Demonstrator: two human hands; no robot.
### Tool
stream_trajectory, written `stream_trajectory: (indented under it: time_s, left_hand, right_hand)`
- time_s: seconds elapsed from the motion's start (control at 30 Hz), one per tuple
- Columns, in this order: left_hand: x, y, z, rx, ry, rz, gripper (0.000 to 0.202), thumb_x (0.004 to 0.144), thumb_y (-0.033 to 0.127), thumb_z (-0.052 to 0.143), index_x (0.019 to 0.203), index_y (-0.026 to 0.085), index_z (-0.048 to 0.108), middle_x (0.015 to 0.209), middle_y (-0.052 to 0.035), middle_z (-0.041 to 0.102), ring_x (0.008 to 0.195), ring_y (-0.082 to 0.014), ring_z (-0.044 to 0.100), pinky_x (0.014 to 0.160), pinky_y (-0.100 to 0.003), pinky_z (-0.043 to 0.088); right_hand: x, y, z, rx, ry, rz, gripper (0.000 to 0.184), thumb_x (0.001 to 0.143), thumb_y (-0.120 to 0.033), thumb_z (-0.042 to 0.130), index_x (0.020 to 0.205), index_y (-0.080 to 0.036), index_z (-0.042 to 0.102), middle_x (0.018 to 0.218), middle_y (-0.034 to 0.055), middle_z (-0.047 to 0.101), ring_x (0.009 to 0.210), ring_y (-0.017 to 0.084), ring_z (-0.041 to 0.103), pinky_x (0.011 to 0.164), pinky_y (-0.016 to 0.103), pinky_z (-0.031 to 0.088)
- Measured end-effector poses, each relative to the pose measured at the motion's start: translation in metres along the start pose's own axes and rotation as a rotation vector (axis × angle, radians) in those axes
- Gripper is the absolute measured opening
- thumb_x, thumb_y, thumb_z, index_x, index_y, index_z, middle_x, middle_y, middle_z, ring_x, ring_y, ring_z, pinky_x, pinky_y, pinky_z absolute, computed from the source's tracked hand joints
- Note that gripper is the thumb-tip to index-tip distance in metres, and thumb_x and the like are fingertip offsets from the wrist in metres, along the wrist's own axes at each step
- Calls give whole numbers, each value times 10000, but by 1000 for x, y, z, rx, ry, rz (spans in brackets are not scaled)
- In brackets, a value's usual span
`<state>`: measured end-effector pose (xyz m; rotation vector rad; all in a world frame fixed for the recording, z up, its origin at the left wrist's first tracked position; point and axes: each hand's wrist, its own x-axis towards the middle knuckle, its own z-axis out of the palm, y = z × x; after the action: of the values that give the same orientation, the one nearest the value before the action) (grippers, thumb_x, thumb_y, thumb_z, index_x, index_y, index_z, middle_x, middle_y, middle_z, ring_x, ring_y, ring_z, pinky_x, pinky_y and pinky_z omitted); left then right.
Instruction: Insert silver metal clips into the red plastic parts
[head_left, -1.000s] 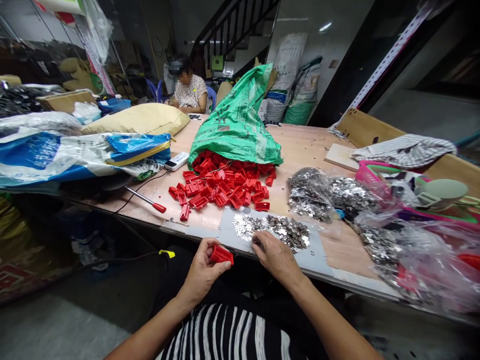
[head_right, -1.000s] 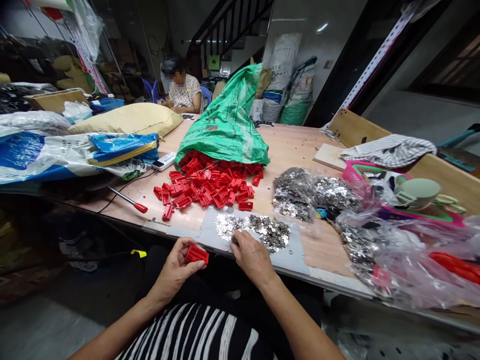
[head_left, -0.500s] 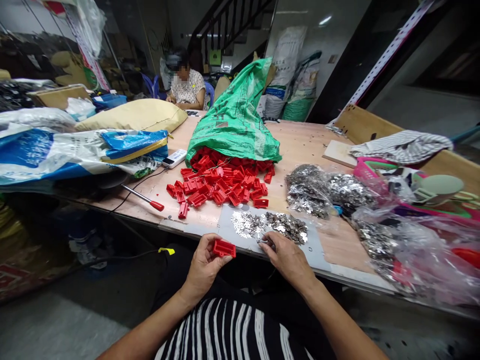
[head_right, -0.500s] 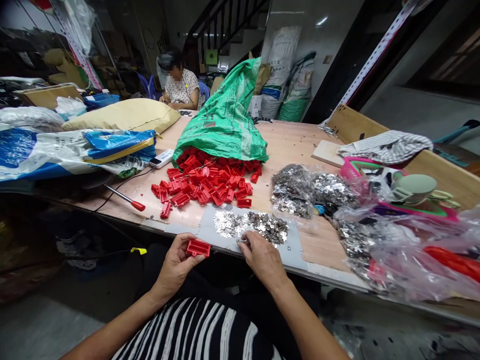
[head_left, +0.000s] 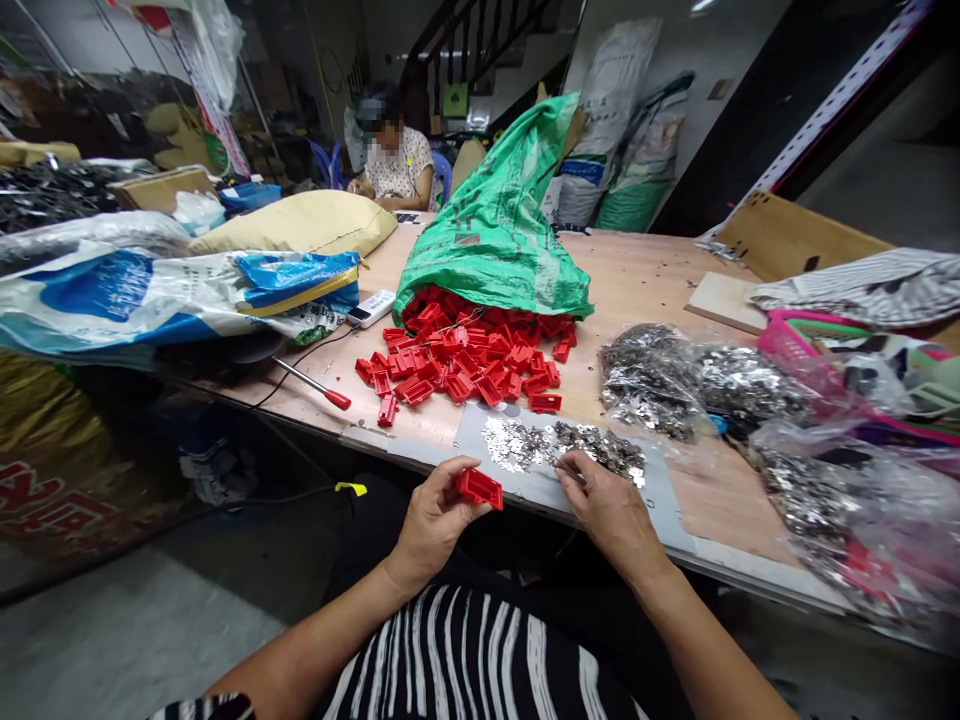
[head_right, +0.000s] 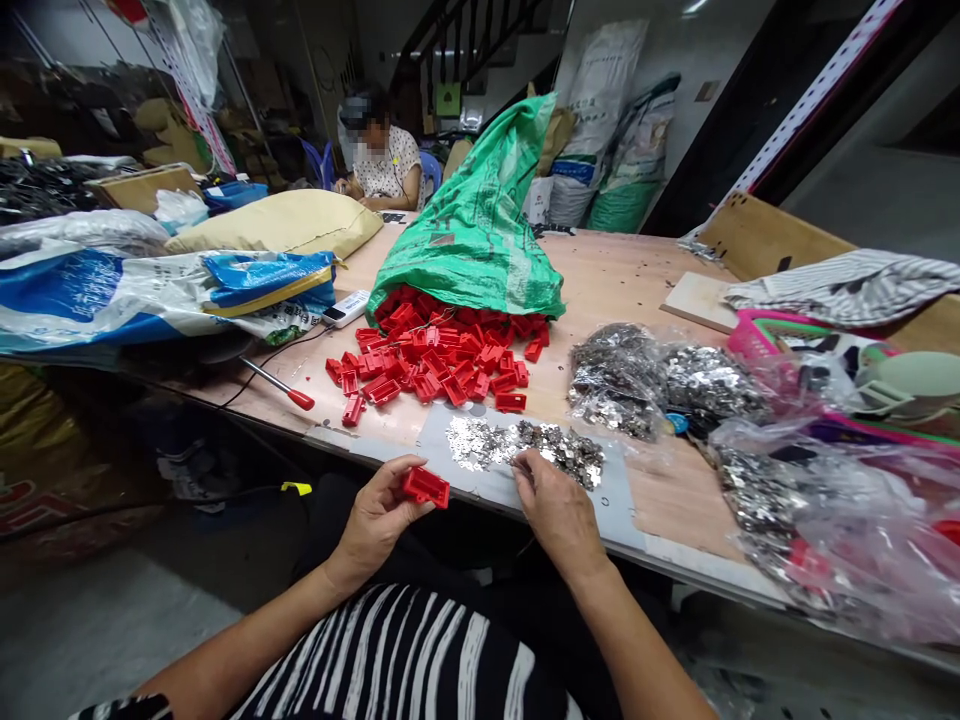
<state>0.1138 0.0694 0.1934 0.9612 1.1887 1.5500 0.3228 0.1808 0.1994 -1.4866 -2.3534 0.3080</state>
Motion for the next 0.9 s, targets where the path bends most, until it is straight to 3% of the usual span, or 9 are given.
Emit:
stream_trajectory:
  time_s: [0.2,0.3,0.47,0.63,0.9]
  left_hand:
    - [2,8,3,-553,-179,-434,519,805,288,677,1290,199,515,871,-52,665,772,-171,668,729,-297,527]
    - [3,6,0,-683,-223,-551,479,846,277,621,1300,173,510,811,-56,645,705,-152,659,654,-249,509]
    - [2,3,4,-748,-261,-637,417,871,286,574,1264,153,541,815,-71,633,642,-132,636,587,-219,482]
    - [0,2,11,-744,-284,-648,348,847,318,607,1140,129,606,780,-67,619,603,-131,627,548,-210,467]
    - [0,3,14,-758,-273,-707,257,850,296,611,1049,134,616,752,-60,623,596,-119,622,557,-204,472]
  right_hand:
    - [1,-5,-8,328,20,-12,170,865,-361,496,852,-222,593,777,34,689,663,175,615,622,272,455]
    - [-3,-19,-10,519,-22,-39,211,870,-397,527,860,-204,614,799,32,670,690,156,595,640,250,460]
    - [-10,-42,-11,599,-89,-112,193,876,-372,544,874,-204,639,700,-1,640,576,130,545,560,238,443]
    - [-12,-49,-17,565,-109,-272,146,895,-299,517,886,-223,641,820,39,700,730,173,638,686,282,496]
    - [-13,-47,-23,522,-113,-379,184,908,-248,482,922,-238,664,875,61,704,809,184,650,733,311,528]
